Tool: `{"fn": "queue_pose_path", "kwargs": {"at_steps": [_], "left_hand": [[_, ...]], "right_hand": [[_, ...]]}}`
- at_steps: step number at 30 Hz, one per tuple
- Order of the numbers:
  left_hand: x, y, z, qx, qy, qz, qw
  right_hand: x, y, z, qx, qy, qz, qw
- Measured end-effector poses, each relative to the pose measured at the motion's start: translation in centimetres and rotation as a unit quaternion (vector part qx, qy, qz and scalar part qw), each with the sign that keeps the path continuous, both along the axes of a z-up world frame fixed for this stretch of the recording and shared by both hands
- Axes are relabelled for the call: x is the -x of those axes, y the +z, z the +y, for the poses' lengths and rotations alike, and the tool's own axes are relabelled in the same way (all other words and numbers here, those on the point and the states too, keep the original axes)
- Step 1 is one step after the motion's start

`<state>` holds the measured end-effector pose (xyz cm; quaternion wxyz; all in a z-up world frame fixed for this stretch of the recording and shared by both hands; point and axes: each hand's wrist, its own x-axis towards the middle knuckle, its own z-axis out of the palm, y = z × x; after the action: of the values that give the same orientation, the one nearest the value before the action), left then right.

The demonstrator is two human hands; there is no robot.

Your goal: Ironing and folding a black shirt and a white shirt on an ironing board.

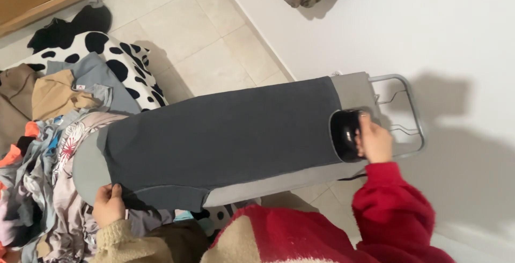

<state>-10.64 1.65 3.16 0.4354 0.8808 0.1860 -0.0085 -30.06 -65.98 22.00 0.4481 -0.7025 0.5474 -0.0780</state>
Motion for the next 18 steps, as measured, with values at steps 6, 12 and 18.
{"fn": "queue_pose_path", "kwargs": {"at_steps": [6,12,18], "left_hand": [[-0.1,0.2,-0.1,-0.015,0.012,0.008,1.0],[-0.2,-1.4,0.9,0.007,0.006,-0.018,1.0],[0.1,0.9,-0.7,-0.007,0.036,0.015,0.999]], "right_hand": [[1.4,-1.1,-5.1,-0.058,0.006,-0.125,0.99],[-2.7,0.0,-7.9,0.008,0.023,-0.176,0.984],[-5.9,1.2,-9.8,0.066,0.048,-0.166,0.983]]}}
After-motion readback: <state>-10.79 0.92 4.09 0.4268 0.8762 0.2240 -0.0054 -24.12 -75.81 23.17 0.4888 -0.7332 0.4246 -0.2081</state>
